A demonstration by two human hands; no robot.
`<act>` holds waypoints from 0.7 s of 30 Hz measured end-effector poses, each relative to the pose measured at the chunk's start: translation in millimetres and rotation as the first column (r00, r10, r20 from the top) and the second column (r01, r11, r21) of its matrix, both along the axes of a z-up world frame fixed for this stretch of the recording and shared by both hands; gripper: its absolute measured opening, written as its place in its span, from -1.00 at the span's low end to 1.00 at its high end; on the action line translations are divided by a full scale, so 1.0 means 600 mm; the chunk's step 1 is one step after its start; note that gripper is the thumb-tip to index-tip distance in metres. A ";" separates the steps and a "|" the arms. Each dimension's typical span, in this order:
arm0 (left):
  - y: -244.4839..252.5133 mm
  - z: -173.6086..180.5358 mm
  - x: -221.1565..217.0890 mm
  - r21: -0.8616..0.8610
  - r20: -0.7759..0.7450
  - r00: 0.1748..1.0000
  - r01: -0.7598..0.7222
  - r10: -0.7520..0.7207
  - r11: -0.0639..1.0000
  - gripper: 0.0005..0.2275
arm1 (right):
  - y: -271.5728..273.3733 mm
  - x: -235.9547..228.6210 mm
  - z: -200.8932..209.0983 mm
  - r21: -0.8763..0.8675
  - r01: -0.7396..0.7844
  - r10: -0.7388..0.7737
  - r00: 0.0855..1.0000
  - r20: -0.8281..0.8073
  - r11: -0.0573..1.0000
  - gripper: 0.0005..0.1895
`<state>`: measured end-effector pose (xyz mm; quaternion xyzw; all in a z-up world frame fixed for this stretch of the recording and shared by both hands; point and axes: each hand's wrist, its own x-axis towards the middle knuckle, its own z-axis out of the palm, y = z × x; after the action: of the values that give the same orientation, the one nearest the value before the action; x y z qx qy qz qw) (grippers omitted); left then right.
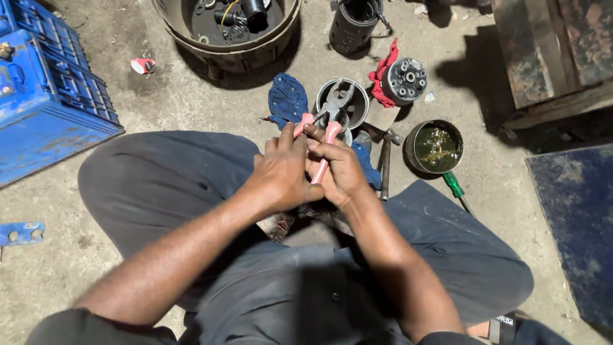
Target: Repairing and reassembling internal components of a mechanical compressor or pump assembly.
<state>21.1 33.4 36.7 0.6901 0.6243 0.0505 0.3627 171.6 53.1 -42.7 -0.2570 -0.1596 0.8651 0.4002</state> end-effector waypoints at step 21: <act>-0.016 -0.035 0.009 0.216 -0.274 0.960 0.122 -0.060 0.969 -0.47 | -0.033 -0.018 -0.034 0.089 0.132 -0.126 0.989 -0.076 0.987 -0.70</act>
<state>26.7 23.8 15.5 0.7560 0.6246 0.0130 0.1954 160.8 33.3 -63.1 -0.2171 -0.1690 0.8374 0.4724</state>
